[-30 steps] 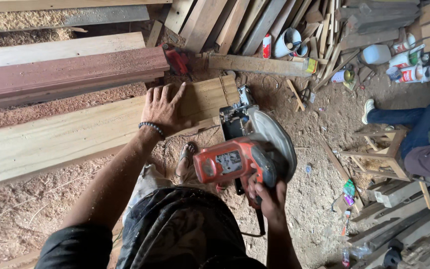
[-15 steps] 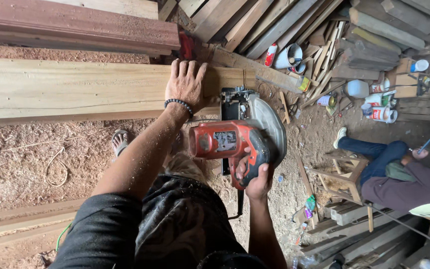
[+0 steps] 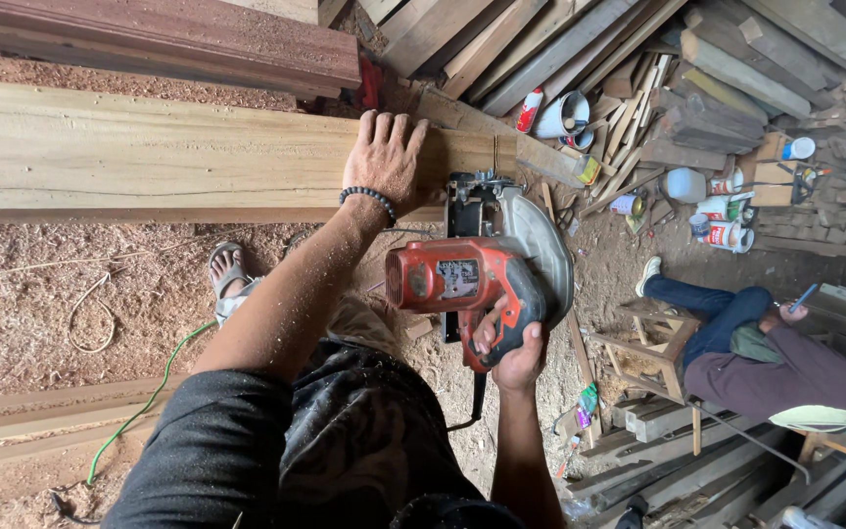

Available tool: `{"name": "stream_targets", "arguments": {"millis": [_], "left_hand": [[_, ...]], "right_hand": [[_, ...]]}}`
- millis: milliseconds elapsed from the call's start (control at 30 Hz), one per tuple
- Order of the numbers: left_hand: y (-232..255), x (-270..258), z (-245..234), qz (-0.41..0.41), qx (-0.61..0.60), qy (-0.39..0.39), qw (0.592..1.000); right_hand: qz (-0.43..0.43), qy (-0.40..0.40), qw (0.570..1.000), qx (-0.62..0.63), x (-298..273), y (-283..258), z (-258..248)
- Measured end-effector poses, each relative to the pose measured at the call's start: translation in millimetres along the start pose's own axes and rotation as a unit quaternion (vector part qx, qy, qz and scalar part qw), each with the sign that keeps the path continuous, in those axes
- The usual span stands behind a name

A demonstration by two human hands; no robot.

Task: The person organizes wooden planks, handles power tools including a circular saw and a router, and uses the router to finish the edge of a long wooden board.

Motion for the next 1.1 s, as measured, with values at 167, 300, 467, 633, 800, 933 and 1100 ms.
{"name": "stream_targets", "arguments": {"millis": [167,300,467,633,800,933,1100], "left_hand": [[0.7,-1.2,-8.1,0.000,-0.003,0.007,1.000],[-1.3,1.1,-4.2,-0.004,-0.002,0.012,1.000],[0.2,-4.6,-17.9,-0.006,-0.001,0.012,1.000],[1.3,-9.6,-29.8,-0.007,-0.009,0.023,1.000],[1.2,-6.1,-22.2,-0.008,-0.008,0.023,1.000],[0.3,-5.5,-18.2,-0.012,-0.015,0.011,1.000],[-0.2,-1.9,-12.4,-0.013,-0.011,0.008,1.000]], "right_hand": [[0.009,-0.008,1.000,0.012,0.4,1.5,0.8],[0.005,-0.005,1.000,0.017,4.3,0.9,-1.5],[0.006,-0.010,1.000,0.030,4.7,5.6,-7.2],[-0.002,-0.008,1.000,0.017,6.7,-0.1,-4.0],[-0.011,-0.004,1.000,0.015,6.8,0.1,-3.5],[0.000,-0.012,1.000,0.024,7.3,6.2,-6.7],[0.000,-0.011,1.000,0.019,8.5,1.4,-3.0]]}}
Point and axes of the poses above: each hand's wrist, its own x-axis towards the middle knuckle, its own z-axis out of the palm, y = z × x, the point moved 9 cm from there along x, towards the middle knuckle, and after that the axes turned 3 degrees about z, right-handed, at the moved point
